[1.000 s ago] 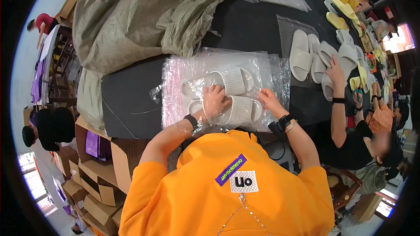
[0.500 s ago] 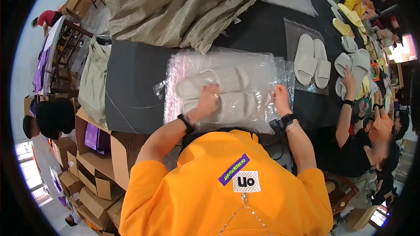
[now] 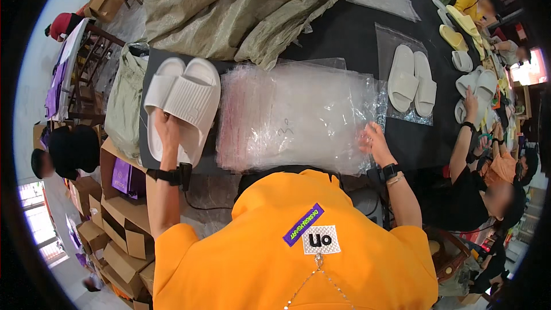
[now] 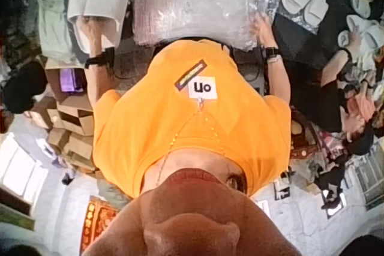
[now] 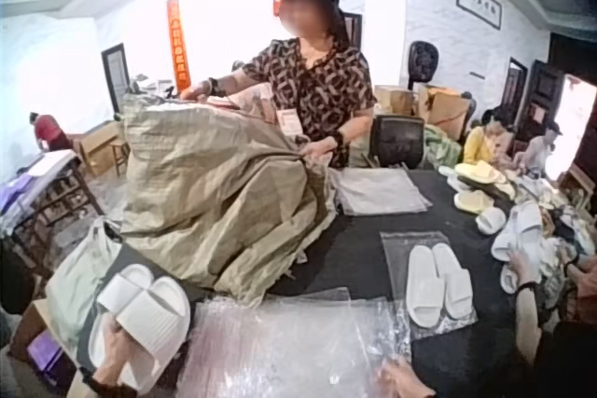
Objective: Packaging sandals into plastic bags in a manufacturing setting.
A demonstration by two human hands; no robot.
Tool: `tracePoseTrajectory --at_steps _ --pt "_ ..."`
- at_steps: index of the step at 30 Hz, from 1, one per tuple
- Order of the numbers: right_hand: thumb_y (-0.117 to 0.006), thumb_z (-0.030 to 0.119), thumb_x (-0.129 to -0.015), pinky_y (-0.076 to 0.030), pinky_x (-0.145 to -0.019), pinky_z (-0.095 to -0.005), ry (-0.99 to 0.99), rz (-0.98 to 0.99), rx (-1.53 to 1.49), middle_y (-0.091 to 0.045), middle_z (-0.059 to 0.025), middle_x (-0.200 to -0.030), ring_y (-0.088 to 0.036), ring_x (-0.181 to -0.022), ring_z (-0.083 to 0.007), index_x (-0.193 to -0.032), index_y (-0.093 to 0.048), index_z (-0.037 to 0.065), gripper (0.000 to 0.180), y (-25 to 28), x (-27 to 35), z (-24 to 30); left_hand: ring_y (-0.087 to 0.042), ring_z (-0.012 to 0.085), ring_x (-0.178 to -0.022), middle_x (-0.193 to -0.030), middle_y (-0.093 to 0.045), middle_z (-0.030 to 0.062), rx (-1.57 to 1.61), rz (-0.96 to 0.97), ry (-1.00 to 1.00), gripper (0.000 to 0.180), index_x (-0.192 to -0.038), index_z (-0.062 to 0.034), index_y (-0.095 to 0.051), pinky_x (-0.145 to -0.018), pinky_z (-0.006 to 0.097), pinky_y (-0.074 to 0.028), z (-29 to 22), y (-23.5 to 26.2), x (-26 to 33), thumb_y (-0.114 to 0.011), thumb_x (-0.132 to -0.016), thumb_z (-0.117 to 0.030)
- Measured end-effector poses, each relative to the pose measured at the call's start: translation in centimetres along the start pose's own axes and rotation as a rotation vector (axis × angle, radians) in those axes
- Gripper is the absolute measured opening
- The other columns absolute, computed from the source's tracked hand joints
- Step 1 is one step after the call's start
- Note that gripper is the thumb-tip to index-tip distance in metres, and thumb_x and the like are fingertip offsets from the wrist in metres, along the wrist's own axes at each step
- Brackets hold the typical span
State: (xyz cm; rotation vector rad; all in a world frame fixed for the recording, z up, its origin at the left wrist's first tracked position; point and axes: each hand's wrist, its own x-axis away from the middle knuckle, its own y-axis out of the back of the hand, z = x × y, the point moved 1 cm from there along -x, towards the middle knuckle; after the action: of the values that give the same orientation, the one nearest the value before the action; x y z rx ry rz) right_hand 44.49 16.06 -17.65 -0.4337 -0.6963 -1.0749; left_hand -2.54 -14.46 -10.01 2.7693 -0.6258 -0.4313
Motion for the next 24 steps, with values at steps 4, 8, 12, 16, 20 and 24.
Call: tracePoseTrajectory --at_steps 4,8,12,16,20,24 --pt "-0.055 0.014 -0.086 -0.043 -0.056 -0.0235 0.163 0.109 0.123 -0.053 -0.0025 -0.082 -0.051 -0.068 -0.0103 -0.131 -0.032 0.009 0.051 -1.7 0.5 0.1 -0.058 0.0168 -0.091 -0.103 -0.059 0.0087 0.131 0.201 -0.044 0.035 -0.114 0.0004 -0.050 -0.078 0.025 -0.045 -10.7 -4.9 0.4 -0.049 -0.080 0.007" --pt "-0.055 0.009 -0.083 -0.038 -0.050 -0.0207 0.342 0.097 0.259 -0.053 0.0005 -0.075 -0.048 -0.062 -0.0070 -0.129 -0.036 0.006 0.050 -3.3 -1.0 0.7 -0.052 0.0326 -0.091 -0.097 -0.057 0.0165 0.012 0.436 -0.228 0.018 -0.092 -0.0018 -0.054 -0.080 0.041 -0.040 -12.2 -16.2 3.7 -0.057 -0.075 -0.006" --pt "-0.054 0.007 -0.084 -0.041 -0.055 -0.0242 0.262 0.095 0.322 -0.056 -0.0034 -0.083 -0.048 -0.062 -0.0093 -0.128 -0.040 0.005 0.046 -2.5 -4.1 -1.4 -0.049 0.0359 -0.091 -0.094 -0.054 0.0174 -0.339 0.654 -0.366 0.020 -0.088 0.0005 -0.054 -0.075 0.045 -0.039 -8.2 -28.3 8.5 -0.052 -0.069 -0.005" --pt "-0.060 0.022 -0.083 -0.043 -0.054 -0.0272 0.211 0.011 0.229 -0.054 -0.0058 -0.091 -0.051 -0.066 -0.0129 -0.133 -0.030 0.009 0.060 -2.0 -1.1 -1.7 -0.050 0.0310 -0.093 -0.094 -0.054 0.0124 -0.599 0.562 -0.418 0.022 -0.087 -0.0026 -0.052 -0.076 0.044 -0.038 -1.7 -31.7 10.2 -0.056 -0.066 -0.005" --pt "-0.061 0.038 -0.081 -0.042 -0.053 -0.0288 0.033 -0.005 0.240 -0.047 -0.0061 -0.097 -0.050 -0.071 -0.0140 -0.136 -0.025 0.013 0.070 -1.4 3.8 -1.9 -0.050 0.0305 -0.093 -0.096 -0.053 0.0117 -0.641 0.604 -0.402 0.024 -0.090 -0.0031 -0.052 -0.078 0.044 -0.038 -1.6 -31.2 10.0 -0.056 -0.067 -0.006" --pt "-0.060 0.036 -0.082 -0.040 -0.054 -0.0277 0.272 -0.075 0.328 -0.050 -0.0037 -0.082 -0.049 -0.065 -0.0126 -0.129 -0.037 0.010 0.058 -1.9 5.8 -0.9 -0.051 0.0306 -0.093 -0.096 -0.053 0.0116 -0.656 0.636 -0.396 0.023 -0.090 -0.0033 -0.052 -0.078 0.044 -0.038 -1.5 -31.3 10.0 -0.056 -0.068 -0.006"
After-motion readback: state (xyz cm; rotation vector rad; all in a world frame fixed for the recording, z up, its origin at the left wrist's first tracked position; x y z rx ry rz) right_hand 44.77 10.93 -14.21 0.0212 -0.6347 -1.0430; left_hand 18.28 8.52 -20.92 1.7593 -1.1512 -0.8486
